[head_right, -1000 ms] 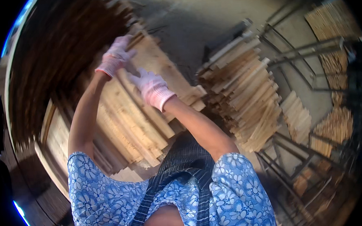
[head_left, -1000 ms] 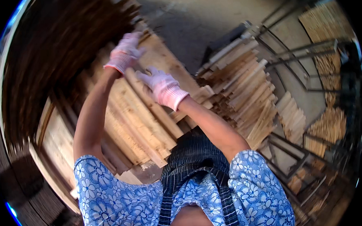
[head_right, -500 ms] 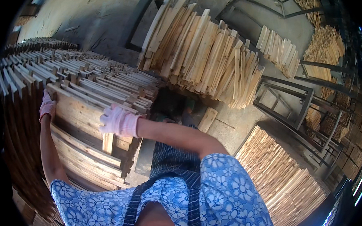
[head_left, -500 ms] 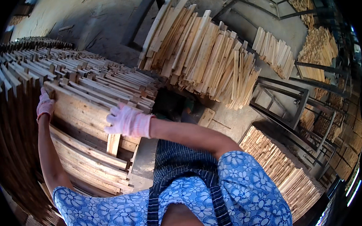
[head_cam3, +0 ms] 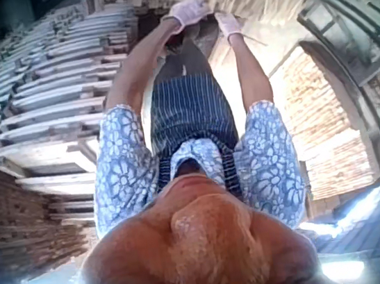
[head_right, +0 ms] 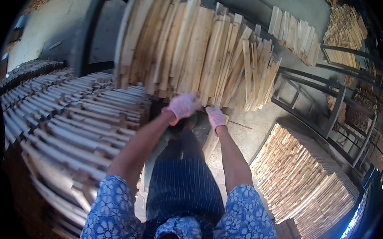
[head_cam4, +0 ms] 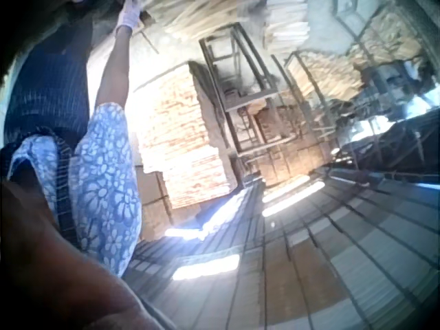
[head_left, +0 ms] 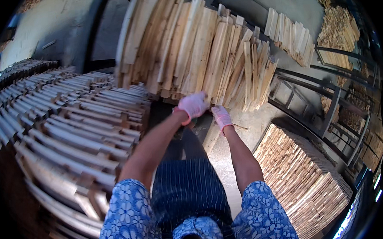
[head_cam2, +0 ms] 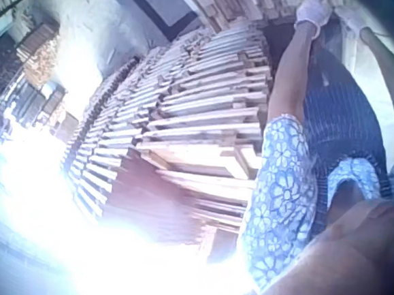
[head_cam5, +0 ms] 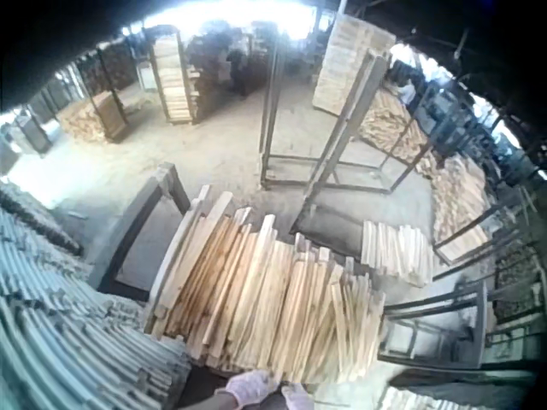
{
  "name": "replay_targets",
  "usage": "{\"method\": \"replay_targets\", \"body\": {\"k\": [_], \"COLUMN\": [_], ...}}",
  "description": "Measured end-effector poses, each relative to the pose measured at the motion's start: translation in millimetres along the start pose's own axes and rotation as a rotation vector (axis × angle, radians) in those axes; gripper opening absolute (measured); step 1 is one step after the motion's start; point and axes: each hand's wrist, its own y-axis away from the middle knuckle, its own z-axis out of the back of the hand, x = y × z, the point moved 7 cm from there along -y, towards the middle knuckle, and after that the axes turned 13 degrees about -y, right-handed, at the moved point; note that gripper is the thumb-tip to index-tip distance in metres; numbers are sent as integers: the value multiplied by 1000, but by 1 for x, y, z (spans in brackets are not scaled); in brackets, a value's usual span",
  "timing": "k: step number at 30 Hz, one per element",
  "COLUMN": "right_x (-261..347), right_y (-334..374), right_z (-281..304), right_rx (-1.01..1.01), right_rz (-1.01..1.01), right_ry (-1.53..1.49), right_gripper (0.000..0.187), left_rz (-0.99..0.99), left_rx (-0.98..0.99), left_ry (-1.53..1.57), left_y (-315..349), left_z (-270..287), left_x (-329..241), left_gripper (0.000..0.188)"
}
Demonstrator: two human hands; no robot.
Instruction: The person picks up bundles of wooden planks from a large stack and places them onto a metal rack. They repeatedly lift, carry, and arrange the planks to organize the wood in the warehouse.
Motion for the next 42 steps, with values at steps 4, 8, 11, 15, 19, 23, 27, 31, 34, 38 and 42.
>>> {"method": "replay_targets", "body": {"k": [4, 8, 11, 15, 19, 23, 27, 31, 34, 38, 42], "right_x": [-28, -52, -48, -24, -19, -13, -7, 8, 33, 0, 6], "right_y": [-71, -151, -176, -137, -119, -127, -166, -174, -143, -104, 29], "right_z": [56, 82, 47, 28, 21, 26, 44, 23, 6, 18, -6], "right_rx": [-161, -152, -31, -141, -61, 67, 37, -197, 82, 172, 368], "right_rz": [-14, 143, 271, 9, 68, 47, 197, 125, 189, 108, -31], "right_ry": [122, 161, 299, -267, -276, -173, -198, -439, -709, -702, -780], "right_gripper": [70, 90, 103, 119, 116, 109, 108, 107, 99, 70, 60], "left_rz": [81, 260, 381, 409, 304, 192, 271, 437, 334, 281, 433], "left_rx": [86, 27, -33, -36, 12, 120, 339, 93, 182, 198, 191], "left_ry": [119, 81, 38, 56, 216, 400, 430, 297, 418, 380, 452], "left_y": [-56, -101, -126, -130, -129, -135, -133, -147, -130, -57, 69], "left_z": [-159, -165, -168, -168, -172, -158, -125, -148, -129, -95, -66], "left_x": [33, 28, 36, 35, 50, 59, 40, 41, 52, 26, -6], "left_gripper": [84, 100, 113, 121, 126, 125, 130, 126, 126, 125, 109]}}
